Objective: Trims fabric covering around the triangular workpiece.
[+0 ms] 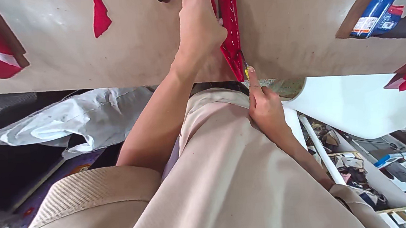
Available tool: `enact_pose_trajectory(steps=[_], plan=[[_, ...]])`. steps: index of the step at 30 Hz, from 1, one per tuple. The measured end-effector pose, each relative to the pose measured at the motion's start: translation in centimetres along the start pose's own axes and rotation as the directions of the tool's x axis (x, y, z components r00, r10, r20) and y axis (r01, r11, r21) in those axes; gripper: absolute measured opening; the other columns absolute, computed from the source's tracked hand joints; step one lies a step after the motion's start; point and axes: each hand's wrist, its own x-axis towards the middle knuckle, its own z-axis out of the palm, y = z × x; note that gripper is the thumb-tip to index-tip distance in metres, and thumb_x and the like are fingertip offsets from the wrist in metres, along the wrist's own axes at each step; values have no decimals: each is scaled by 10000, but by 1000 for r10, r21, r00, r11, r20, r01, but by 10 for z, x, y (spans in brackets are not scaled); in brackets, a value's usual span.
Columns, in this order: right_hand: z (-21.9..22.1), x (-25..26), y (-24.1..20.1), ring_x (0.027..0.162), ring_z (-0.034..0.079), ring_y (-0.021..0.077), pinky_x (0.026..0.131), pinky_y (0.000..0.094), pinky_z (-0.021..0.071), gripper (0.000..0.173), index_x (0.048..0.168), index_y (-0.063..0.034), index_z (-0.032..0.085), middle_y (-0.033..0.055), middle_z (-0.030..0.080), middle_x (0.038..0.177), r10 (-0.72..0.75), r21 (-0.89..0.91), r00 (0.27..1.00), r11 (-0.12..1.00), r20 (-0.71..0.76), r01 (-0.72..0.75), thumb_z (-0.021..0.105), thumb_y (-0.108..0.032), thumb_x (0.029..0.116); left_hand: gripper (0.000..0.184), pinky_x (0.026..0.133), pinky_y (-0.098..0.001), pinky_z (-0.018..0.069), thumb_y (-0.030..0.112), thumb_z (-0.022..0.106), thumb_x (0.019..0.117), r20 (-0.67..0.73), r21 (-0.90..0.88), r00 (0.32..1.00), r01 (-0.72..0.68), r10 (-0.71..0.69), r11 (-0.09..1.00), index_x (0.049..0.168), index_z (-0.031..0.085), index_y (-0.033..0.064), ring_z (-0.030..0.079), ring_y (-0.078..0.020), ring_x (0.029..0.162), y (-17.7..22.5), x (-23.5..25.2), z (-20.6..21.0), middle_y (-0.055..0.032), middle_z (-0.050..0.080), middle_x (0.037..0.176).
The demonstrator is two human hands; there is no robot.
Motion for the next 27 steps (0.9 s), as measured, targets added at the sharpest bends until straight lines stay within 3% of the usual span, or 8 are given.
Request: enact_pose_trajectory(steps=[4,12,15,18,20,23,25,27], plan=[[6,-10,3,626,638,267,574,406,539,602,1632,-172,317,138,652,825,1,-11,1000,1000,15,-1,436,-167,1042,507,933,-528,546,163,747,744,-4,27,1000,11,-11,1000,1244,670,132,669,-257,1117,2,-3,-1,-105,699,1173],[22,-34,9,577,605,263,540,397,515,599,1622,-171,344,125,620,767,-21,-22,1000,1000,-22,20,443,-160,1032,241,812,-574,536,173,717,780,20,78,998,61,-63,995,1003,696,82,681,-301,961,6,-6,-1,-127,698,964],[25,-40,10,578,611,267,536,402,517,613,1633,-181,315,137,624,792,-6,-38,1000,999,-11,5,441,-155,1034,107,730,-511,534,212,694,802,-4,79,1000,-27,27,997,854,681,119,668,-227,836,-10,0,6,-67,675,848],[28,-47,11,570,620,263,525,393,521,617,1619,-164,347,151,643,825,0,-50,1000,999,0,0,458,-146,1012,143,628,-388,470,298,661,856,-39,123,985,-162,168,979,757,628,200,583,-100,698,-41,14,17,36,593,742],[30,-53,12,574,625,270,521,394,520,595,1606,-157,375,165,649,839,-5,-56,1000,998,4,5,454,-147,1017,163,674,-464,489,321,668,856,-41,154,990,-128,135,980,828,664,161,620,-171,763,-39,14,18,-23,630,799],[25,-60,15,601,644,280,538,405,530,533,1558,-131,461,155,661,818,-5,-23,1000,1000,-6,5,443,-165,1026,467,921,-597,527,231,731,801,-14,103,1000,-26,27,994,1254,664,138,663,-319,1113,-9,1,3,-148,690,1174],[9,-64,23,610,662,255,561,407,560,454,1485,-107,560,136,702,804,12,85,991,996,-133,0,475,-191,1047,880,974,-638,505,174,746,774,1,58,1000,-24,24,998,1577,407,296,591,-366,1264,3,-7,-5,-155,601,1395],[-6,-42,38,605,640,220,552,382,552,438,1486,-137,568,125,694,813,16,128,943,991,-333,28,494,-211,1061,1088,921,-650,530,157,765,768,-29,7,999,-25,25,1000,1639,171,428,611,-364,1236,3,-4,-12,-123,588,1423]])
